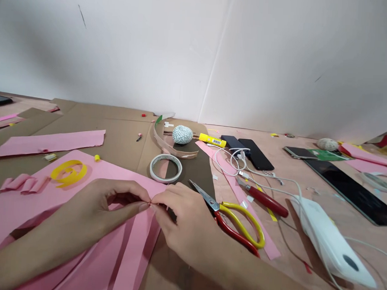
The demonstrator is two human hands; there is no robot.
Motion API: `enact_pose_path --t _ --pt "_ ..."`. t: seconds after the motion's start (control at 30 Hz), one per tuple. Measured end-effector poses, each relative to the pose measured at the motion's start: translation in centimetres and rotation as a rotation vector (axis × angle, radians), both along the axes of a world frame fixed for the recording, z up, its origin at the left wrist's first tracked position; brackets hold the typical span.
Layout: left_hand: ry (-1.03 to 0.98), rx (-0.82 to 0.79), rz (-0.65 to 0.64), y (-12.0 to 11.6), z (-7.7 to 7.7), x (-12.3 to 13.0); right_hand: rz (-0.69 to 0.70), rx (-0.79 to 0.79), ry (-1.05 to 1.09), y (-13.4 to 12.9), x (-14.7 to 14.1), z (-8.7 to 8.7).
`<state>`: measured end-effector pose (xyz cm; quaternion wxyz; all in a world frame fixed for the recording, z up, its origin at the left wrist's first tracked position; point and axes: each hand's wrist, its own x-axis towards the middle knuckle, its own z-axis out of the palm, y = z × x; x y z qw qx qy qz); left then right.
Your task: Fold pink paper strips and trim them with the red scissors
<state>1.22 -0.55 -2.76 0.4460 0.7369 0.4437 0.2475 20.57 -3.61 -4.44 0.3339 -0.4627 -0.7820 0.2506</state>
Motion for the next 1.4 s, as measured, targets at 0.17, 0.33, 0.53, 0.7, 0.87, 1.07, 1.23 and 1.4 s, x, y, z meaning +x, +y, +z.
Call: enact_pose_path --t 0.17,0.33,0.53,0.7,0.87,1.07,1.23,1.4 --pt "0.014 0.024 0.004 -0.18 0.02 -0.22 -0.006 -0.083 -0.006 0.00 -0.21 0.43" --pt "0.006 0.052 -0.013 -0.37 0.06 -0.25 -0.005 -0.102 0.018 0.01 -0.30 0.69" --pt "-0.001 0.018 -0.042 0.07 -0.15 0.02 -0.029 -0.069 0.020 -0.06 -0.15 0.20" --pt "0.022 0.033 -0.010 -0.10 -0.03 -0.04 -0.027 -0.064 0.031 -0.05 -0.09 -0.02" --pt "-0.008 0.039 0.023 -0.54 0.47 0.04 -0.023 -0.083 0.044 -0.12 -0.13 0.34" --pt "-0.027 0.026 0.020 -0.57 0.45 0.05 -0.070 -0.094 0.024 -0.09 -0.15 0.17" --pt "-0.002 0.025 0.026 -0.49 0.39 0.05 -0.049 -0.058 0.016 -0.03 -0.09 -0.12" --pt "0.022 0.064 0.059 -0.40 0.66 -0.10 -0.070 -0.070 -0.004 0.06 0.19 0.15"
